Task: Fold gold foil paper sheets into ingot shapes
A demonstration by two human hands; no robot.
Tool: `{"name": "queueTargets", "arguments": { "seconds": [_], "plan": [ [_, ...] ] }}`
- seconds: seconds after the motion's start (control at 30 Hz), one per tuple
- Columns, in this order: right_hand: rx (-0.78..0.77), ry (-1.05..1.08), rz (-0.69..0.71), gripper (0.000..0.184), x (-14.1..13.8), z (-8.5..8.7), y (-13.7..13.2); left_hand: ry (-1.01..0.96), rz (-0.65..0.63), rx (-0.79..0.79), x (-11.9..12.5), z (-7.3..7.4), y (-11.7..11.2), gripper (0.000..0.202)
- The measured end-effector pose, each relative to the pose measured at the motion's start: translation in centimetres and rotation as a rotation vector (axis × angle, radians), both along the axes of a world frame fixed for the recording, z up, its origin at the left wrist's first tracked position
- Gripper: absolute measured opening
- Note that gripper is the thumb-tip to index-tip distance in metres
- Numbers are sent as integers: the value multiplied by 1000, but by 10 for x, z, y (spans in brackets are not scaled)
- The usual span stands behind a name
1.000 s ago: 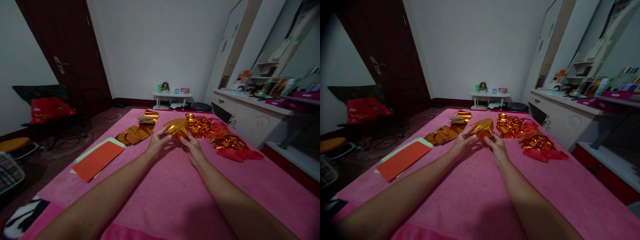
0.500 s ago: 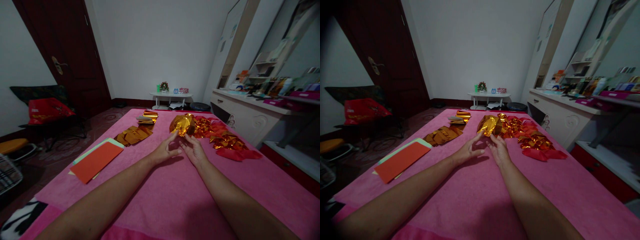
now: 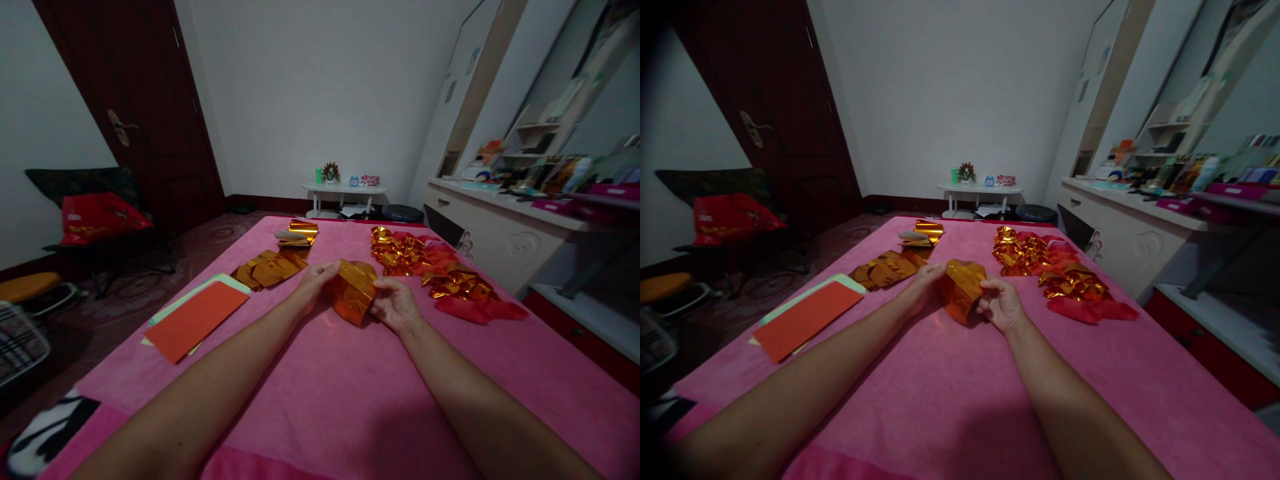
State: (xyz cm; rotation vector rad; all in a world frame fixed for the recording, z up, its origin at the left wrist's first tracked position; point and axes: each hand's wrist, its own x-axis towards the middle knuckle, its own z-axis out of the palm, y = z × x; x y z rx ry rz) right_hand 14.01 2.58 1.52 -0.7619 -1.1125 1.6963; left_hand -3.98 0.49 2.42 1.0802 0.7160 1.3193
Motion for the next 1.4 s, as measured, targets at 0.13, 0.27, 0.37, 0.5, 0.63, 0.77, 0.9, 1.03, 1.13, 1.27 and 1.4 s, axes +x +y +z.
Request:
{"name": "queueTargets", "arguments": {
  "seconds": [0.13, 0.27, 0.37, 0.5, 0.63, 0.77, 0.9, 1.03, 1.13, 1.27, 1.4],
  "plan": [
    [58, 73, -56, 24, -7, 0, 0, 56, 80, 20, -4, -4, 6, 43],
    [138, 49, -247, 41, -12, -2, 0, 4, 257, 31, -4, -12, 13, 35],
    [303, -74, -319, 51, -18, -6, -3, 1, 315, 54, 0, -15, 14, 32],
    [436, -176, -421, 46, -24, -9, -6, 32, 359, 69, 2, -14, 12, 55],
    [459, -283, -461, 20, -22, -11, -3, 164, 339, 186, -3, -13, 12, 62],
    [407, -263, -444, 24, -19, -13, 1, 382, 261, 264, -12, -15, 18, 35],
    [443, -195, -388, 39, -19, -15, 4, 436, 213, 307, -16, -17, 21, 47],
    [500, -218, -335, 45, -19, -18, 8, 432, 163, 300, -15, -16, 18, 50],
    [503, -251, -308, 45, -18, -21, 10, 420, 169, 317, -14, -15, 17, 50],
    [512, -280, -308, 40, -18, -21, 8, 442, 211, 365, -14, -16, 20, 50],
    [502, -292, -311, 36, -18, -19, 7, 422, 206, 292, -14, -16, 20, 48]
  ]
}}
